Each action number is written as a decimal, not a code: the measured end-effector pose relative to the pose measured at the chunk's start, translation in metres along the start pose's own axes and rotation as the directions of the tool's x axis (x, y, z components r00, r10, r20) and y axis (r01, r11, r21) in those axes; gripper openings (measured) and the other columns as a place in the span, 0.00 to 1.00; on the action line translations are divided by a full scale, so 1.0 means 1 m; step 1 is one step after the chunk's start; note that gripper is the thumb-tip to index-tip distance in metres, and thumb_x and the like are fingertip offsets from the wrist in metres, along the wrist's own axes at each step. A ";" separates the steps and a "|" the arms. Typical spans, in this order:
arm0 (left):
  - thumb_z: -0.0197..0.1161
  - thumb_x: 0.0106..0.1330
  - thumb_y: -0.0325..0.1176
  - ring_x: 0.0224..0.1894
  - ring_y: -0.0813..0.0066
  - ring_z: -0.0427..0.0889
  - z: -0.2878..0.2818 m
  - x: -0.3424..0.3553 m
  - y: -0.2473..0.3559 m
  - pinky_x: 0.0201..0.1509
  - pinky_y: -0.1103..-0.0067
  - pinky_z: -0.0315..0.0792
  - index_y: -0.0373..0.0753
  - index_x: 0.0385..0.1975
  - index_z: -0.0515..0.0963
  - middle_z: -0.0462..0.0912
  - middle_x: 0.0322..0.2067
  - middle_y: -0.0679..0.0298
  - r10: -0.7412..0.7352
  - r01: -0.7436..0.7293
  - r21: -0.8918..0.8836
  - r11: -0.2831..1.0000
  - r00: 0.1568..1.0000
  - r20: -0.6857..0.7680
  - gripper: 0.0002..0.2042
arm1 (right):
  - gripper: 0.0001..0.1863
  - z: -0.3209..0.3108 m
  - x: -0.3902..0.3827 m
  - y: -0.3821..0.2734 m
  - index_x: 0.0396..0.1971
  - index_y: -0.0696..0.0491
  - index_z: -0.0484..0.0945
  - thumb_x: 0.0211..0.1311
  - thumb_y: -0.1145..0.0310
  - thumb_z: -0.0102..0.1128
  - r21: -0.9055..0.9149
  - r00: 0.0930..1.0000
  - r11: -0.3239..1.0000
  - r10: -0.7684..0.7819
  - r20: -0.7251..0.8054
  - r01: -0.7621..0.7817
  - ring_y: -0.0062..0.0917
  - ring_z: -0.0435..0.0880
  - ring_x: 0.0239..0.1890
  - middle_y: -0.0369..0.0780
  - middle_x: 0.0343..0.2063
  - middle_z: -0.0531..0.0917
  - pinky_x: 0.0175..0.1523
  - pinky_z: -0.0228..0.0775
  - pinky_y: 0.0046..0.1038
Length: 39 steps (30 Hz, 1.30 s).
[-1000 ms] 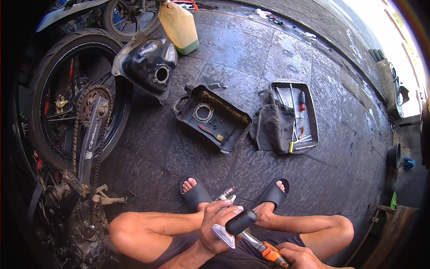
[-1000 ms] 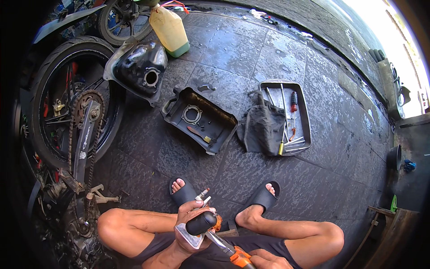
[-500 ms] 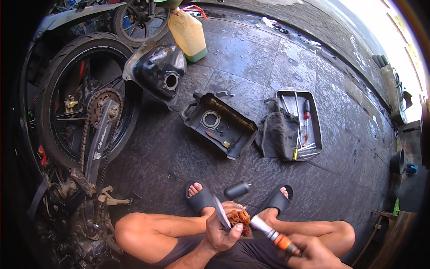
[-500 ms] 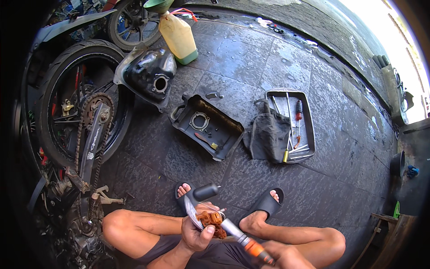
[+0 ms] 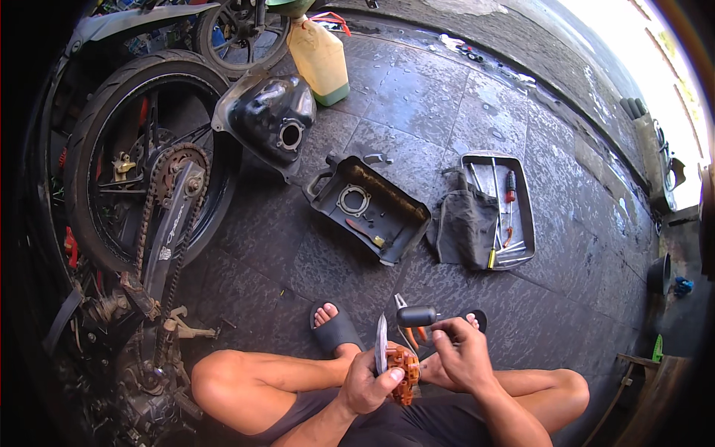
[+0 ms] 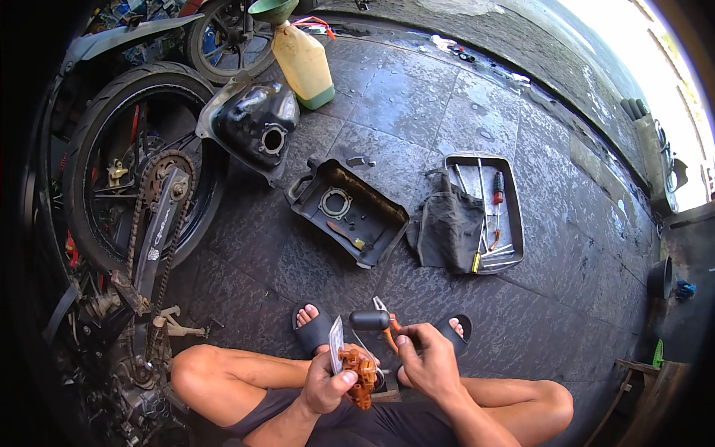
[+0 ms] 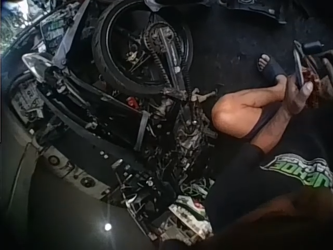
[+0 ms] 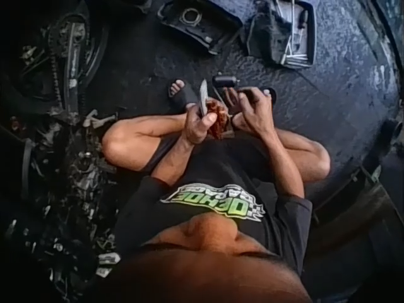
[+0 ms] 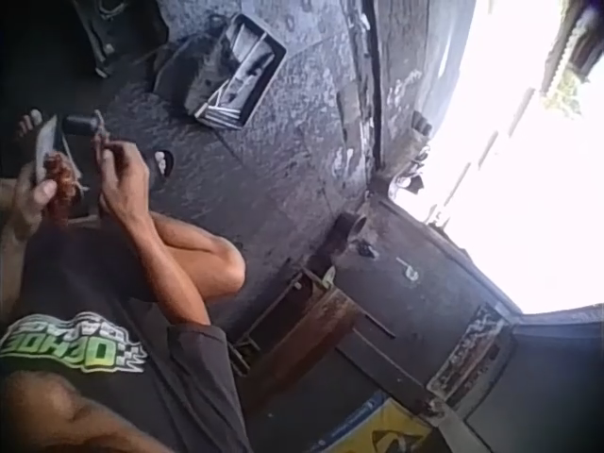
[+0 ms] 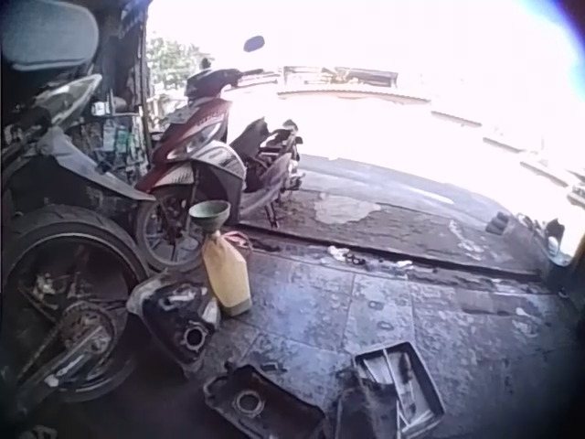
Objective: Repairing a motorcycle fuel pump assembly by inspecting the float and wiring.
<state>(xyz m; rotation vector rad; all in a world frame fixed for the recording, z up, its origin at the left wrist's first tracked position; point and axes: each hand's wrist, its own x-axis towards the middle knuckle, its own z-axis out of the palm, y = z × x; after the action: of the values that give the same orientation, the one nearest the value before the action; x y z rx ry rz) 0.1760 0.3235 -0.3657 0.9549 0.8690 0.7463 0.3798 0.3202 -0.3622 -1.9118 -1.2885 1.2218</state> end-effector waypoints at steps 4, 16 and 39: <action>0.55 0.67 0.43 0.36 0.75 0.82 0.005 0.002 -0.006 0.43 0.78 0.78 0.29 0.46 0.73 0.82 0.38 0.55 -0.090 0.123 -0.430 0.894 0.991 0.096 0.20 | 0.07 -0.032 0.006 -0.012 0.35 0.62 0.79 0.65 0.73 0.57 0.257 0.999 0.966 0.034 0.038 -0.043 0.17 0.79 0.31 0.37 0.28 0.82 0.38 0.72 0.22; 0.48 0.73 0.33 0.42 0.75 0.81 0.011 0.010 0.002 0.48 0.79 0.76 0.28 0.50 0.69 0.81 0.41 0.56 -0.270 0.283 -0.145 0.948 0.957 0.105 0.15 | 0.11 -0.048 0.144 0.211 0.37 0.58 0.81 0.58 0.67 0.59 0.008 0.615 0.951 0.207 -0.761 -0.310 0.44 0.84 0.42 0.49 0.36 0.84 0.51 0.73 0.39; 0.54 0.72 0.42 0.50 0.65 0.78 -0.002 0.000 0.002 0.57 0.72 0.73 0.29 0.48 0.74 0.79 0.40 0.53 0.010 -0.071 -0.552 0.831 0.994 -0.112 0.19 | 0.10 -0.180 0.020 -0.061 0.37 0.63 0.80 0.55 0.81 0.54 -0.191 0.993 0.975 0.117 0.024 -0.110 0.12 0.71 0.20 0.37 0.15 0.74 0.25 0.62 0.22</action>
<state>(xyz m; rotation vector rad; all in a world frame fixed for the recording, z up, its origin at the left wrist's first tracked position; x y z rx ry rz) 0.1741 0.3245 -0.3644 0.4136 0.6617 1.0237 0.5163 0.3733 -0.2395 -2.1336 -1.3737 1.2315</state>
